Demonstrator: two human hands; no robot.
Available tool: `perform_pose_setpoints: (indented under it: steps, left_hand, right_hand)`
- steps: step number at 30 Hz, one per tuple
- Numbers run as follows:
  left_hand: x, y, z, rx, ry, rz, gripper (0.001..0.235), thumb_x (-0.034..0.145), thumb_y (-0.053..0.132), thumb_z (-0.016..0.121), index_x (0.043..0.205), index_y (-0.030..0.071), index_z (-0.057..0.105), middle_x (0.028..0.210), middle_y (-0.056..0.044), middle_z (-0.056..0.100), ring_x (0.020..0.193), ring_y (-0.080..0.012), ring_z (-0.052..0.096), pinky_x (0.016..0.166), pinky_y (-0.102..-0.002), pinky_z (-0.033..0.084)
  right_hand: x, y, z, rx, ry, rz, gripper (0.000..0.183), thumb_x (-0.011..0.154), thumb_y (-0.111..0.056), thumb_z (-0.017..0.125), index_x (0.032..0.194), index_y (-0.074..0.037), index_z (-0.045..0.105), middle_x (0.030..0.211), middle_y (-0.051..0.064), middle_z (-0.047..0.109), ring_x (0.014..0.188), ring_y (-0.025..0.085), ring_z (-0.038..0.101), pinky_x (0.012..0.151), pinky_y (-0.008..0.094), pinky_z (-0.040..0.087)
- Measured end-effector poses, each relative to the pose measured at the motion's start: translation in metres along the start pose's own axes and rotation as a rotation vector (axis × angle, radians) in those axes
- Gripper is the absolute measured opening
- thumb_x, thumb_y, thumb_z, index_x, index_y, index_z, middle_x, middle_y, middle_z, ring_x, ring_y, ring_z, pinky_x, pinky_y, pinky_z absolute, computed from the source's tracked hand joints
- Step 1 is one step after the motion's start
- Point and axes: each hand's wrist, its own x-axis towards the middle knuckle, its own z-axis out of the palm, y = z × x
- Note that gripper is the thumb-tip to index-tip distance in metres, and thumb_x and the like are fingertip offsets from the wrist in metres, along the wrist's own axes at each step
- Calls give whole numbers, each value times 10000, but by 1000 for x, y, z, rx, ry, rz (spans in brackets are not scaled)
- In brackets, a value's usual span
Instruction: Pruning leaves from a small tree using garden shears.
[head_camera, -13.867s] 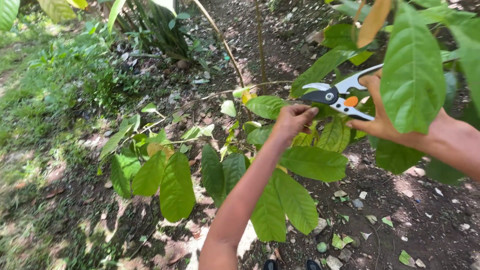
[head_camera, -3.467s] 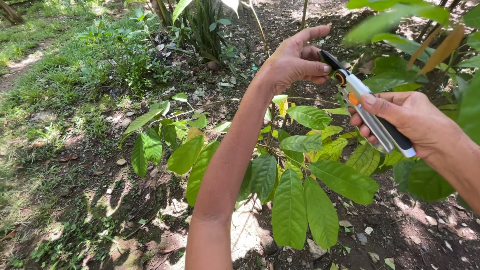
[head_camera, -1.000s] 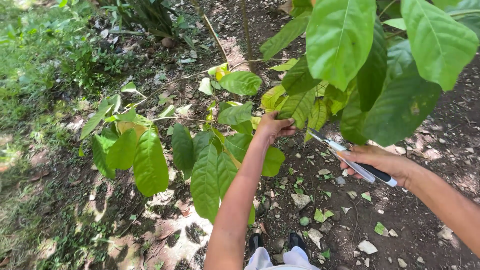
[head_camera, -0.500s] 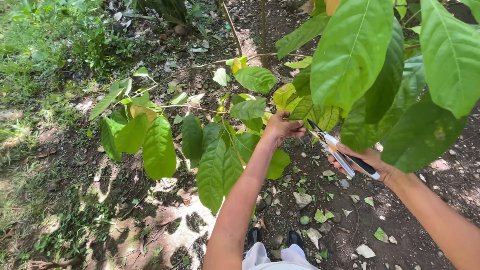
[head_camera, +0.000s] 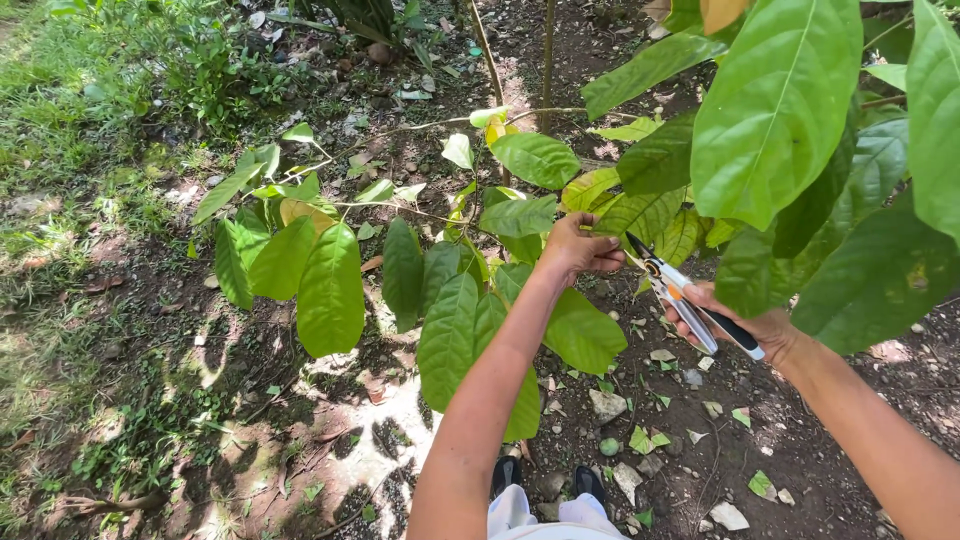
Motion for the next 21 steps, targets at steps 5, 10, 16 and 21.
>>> perform_pose_setpoints:
  steps: [5,10,16,21]
  left_hand:
    - [-7,13,2,67,6,16,622,882,-70,681,1403,-119,345,919,-269,703,741,-317,756,621,-389,684]
    - [-8,12,0,68,14,16,584,869,-84,691,1363,-128,382,897,-247,684,717,-308,745,593,-394,679]
    - [-12,18,1,101,14,-5,552,862,-86,699,1323,-122,399,890,-245,689,705,-307,746,595,-388,683]
    - [-6,15,-5,94,4,47,412,886,-76,699,1217,-169,473,848,-239,716,698,-293,757,590,-379,683]
  right_hand:
    - [7,7,-11,-101,62,1,446,937,-323,676,1194,37,627,936,139,724,743,151,697,627,294,605]
    - [19,20,-31,-165,69,11,475,919,-351,694,1232,-1,624,962,113,724,752,127,674,625,274,598]
    - [18,9,-20,-162,51,-7,563,876,-382,708,1261,22,632,1017,124,734,803,132,700,677,260,608]
    - [24,6,-17,-227,50,-52,518,887,-315,723,1260,35,641,1020,90,723,810,113,694,690,249,608]
